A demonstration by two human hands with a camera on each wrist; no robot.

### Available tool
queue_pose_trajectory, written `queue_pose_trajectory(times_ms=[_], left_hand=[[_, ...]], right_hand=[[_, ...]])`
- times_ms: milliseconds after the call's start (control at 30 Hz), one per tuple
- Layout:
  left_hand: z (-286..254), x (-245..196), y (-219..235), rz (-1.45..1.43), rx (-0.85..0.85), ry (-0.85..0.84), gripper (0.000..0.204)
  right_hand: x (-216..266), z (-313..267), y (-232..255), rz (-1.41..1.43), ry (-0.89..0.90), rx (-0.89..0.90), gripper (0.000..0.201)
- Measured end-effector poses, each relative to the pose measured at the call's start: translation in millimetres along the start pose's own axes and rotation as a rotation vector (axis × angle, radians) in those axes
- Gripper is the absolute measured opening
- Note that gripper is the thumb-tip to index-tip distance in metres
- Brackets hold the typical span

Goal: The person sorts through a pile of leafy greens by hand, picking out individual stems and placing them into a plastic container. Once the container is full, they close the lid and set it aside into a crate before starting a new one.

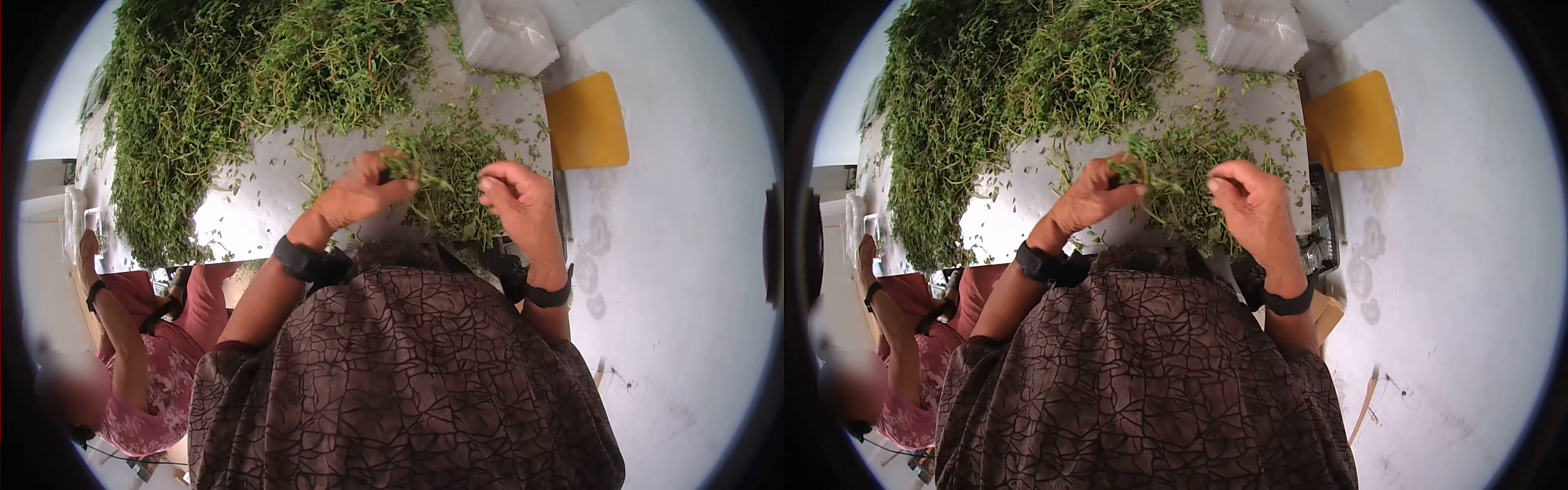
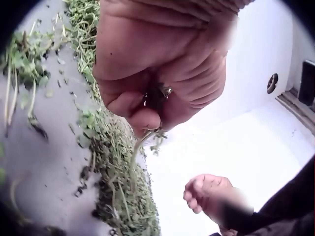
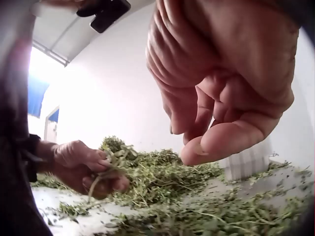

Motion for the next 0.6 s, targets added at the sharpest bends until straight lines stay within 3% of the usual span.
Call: queue_pose_trajectory(times_ms=[33,100,167,233,267,367,500,567,600], left_hand=[[-4,4,9,-0.012,-0.043,0.049,0.015],[-9,9,14,0.138,-0.076,0.116,0.020],[-12,18,13,0.290,-0.107,0.180,0.026],[-7,-4,-10,0.550,-0.097,-0.292,0.038],[-8,-6,-22,0.669,0.024,-0.268,0.044],[-4,-6,-46,0.906,0.074,-0.377,0.044],[6,0,-38,0.923,0.070,-0.355,0.043],[9,-13,-13,0.560,-0.143,-0.456,0.031],[10,-14,-10,0.560,-0.136,-0.456,0.031]], right_hand=[[-2,-4,7,-0.001,-0.001,-0.003,0.010],[-13,-15,21,-0.607,-0.138,-0.041,0.015],[-30,-31,22,-0.733,-0.166,-0.035,0.024],[-48,-44,18,-0.979,-0.229,0.076,0.031],[-53,-49,16,-0.969,-0.240,0.063,0.034],[-66,-53,6,-0.973,-0.136,-0.003,0.030],[-75,-47,1,-0.964,-0.045,0.000,0.021],[-64,-45,15,-0.633,-0.007,-0.191,0.014],[-58,-44,20,-0.630,-0.013,-0.194,0.014]])
Point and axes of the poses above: each hand's wrist, its own z-axis towards the middle knuckle, its own y-axis out of the back of the hand, x = y × z, the point moved 6 cm from there along z, towards the middle knuckle, and after that the axes turned 7 degrees about z, right-handed, at the moved point
